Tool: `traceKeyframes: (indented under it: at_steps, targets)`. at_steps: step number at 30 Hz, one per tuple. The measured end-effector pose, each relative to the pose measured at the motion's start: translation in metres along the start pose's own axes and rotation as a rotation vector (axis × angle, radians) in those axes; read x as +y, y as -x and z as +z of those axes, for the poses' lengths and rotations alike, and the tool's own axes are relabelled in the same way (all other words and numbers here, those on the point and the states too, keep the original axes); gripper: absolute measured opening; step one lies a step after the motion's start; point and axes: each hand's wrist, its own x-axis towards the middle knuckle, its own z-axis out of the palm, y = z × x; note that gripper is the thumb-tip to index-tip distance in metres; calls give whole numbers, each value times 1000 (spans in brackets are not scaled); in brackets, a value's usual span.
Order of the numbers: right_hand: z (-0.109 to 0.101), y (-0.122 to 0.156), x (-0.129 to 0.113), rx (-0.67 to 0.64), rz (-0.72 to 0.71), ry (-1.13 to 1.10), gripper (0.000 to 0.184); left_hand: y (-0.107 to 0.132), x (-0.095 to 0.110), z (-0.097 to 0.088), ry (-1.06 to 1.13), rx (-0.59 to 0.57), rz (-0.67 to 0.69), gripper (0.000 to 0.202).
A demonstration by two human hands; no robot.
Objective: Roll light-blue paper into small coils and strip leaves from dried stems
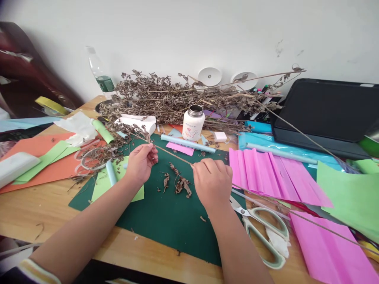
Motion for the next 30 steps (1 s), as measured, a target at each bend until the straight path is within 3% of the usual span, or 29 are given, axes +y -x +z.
traceKeyframes:
  at_steps: [7,11,14,18,21,23,26,30]
  targets:
    - [2,0,2,-6,44,-30,16,0,-2,1,58,-12,59,14]
    - [5,0,5,-40,81,-152,14,5,0,4,207,-161,-53,17]
    - [6,0,7,-67,105,-192,15,10,0,5,199,-276,-109,18]
    - [6,0,9,-60,109,-176,15,15,-2,5,-15,-439,-86,18]
    - [5,0,11,-47,103,-171,14,15,1,2,-363,-546,-37,5]
    - [5,1,13,-35,90,-163,13,15,5,0,-565,-579,-33,12]
    - [6,1,15,-19,61,-145,13,12,11,-2,-609,-509,11,29]
    - [4,-1,14,-5,52,-125,12,3,17,-4,-341,-249,123,29]
